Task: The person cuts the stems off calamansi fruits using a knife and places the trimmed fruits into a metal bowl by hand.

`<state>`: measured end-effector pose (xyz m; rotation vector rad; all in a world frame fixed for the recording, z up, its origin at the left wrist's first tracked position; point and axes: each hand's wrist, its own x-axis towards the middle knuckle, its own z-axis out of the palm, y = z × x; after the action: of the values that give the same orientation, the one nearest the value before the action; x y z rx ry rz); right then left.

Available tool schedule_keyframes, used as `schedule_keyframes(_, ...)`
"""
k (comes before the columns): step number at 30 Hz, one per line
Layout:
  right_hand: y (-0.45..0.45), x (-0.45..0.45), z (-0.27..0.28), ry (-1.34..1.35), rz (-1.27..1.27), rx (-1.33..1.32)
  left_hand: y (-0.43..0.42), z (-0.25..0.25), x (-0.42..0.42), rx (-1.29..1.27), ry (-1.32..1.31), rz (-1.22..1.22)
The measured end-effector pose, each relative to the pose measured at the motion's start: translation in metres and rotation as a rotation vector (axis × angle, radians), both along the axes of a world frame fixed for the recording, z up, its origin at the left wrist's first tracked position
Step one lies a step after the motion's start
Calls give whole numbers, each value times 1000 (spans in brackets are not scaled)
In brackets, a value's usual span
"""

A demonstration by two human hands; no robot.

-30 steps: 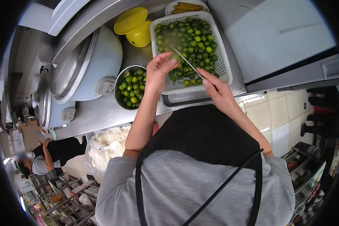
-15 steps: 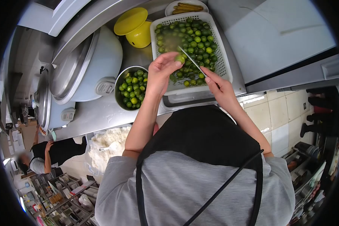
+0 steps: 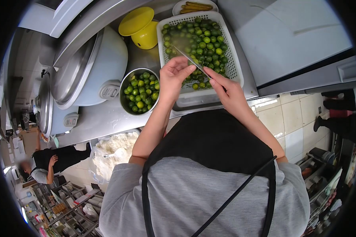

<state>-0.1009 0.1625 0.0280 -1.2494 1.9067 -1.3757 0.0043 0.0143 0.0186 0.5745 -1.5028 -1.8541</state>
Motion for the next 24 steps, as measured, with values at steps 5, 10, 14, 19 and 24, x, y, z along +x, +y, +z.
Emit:
schedule_keyframes(5, 0, 2, -1, 14, 18, -66, -18, -1, 10, 419, 203, -114)
schedule_keyframes(10, 14, -1, -11, 1, 52, 16, -57, 3, 43, 356, 149, -38)
schedule_keyframes(14, 26, -15, -22, -20, -32, 19, -99, 24, 103, -248, -665, -191)
schedule_keyframes(19, 25, -26, -12, -41, -82, 113, -96, 6, 72, -596, -896, -91)
schedule_keyframes(24, 12, -18, -6, -20, -50, 22, -47, -54, -21, -1109, -1117, -71)
